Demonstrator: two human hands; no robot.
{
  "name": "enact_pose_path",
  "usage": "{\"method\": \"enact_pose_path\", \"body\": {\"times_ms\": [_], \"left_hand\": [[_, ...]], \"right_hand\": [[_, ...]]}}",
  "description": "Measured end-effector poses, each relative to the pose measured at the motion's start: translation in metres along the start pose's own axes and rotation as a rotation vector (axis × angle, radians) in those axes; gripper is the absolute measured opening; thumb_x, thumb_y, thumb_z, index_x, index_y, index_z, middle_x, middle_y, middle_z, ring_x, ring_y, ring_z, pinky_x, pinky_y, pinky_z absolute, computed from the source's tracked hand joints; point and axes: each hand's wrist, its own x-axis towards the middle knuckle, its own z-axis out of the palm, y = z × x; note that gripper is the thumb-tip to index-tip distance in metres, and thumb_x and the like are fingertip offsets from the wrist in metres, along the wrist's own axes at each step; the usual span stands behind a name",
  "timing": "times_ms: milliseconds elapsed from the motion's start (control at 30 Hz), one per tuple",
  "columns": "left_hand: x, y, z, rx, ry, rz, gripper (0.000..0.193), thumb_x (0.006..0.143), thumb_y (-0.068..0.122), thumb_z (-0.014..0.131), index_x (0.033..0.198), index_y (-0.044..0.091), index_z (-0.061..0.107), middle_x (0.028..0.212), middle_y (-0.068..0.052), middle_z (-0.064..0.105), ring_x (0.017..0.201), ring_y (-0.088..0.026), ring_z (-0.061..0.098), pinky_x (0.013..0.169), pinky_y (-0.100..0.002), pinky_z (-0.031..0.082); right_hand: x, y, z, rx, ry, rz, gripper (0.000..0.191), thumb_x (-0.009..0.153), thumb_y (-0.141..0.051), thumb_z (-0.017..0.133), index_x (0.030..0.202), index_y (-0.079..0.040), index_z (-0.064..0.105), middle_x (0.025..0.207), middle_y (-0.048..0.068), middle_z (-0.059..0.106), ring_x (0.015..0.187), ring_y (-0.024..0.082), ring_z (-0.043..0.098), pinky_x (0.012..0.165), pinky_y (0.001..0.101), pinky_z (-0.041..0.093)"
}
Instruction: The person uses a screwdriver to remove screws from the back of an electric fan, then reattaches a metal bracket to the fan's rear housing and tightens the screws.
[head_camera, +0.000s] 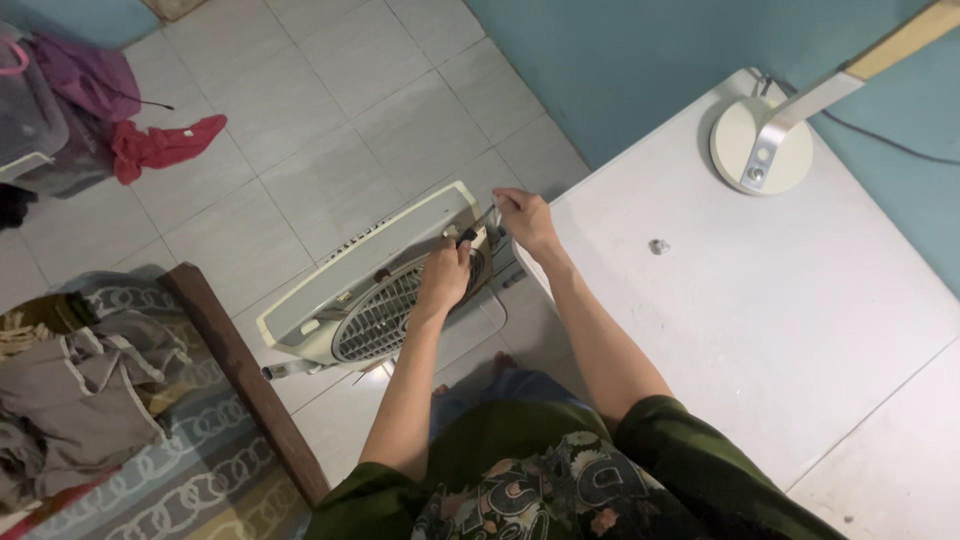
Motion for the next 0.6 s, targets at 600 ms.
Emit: {"method": "enact_pose_path", "body": {"times_ms": [600], "left_hand": [[-0.021,-0.016,-0.002,0.058,0.337,0.147,0.025,0.09,0.008,0.068,0.111,0.005,0.055,0.101,-0.017,0.069,0.097,-0.041,0.067,0.081,-0.053,0.052]], "right_hand": [[-0.011,-0.008,0.014,-0.003,-0.045,-0.128,0.025,0.098,-0.016,0.066,0.117,-0.004,0.074,0.077,0.01,0.069,0.065,0.015,0.056,0.063,0.0314,0.049]]}}
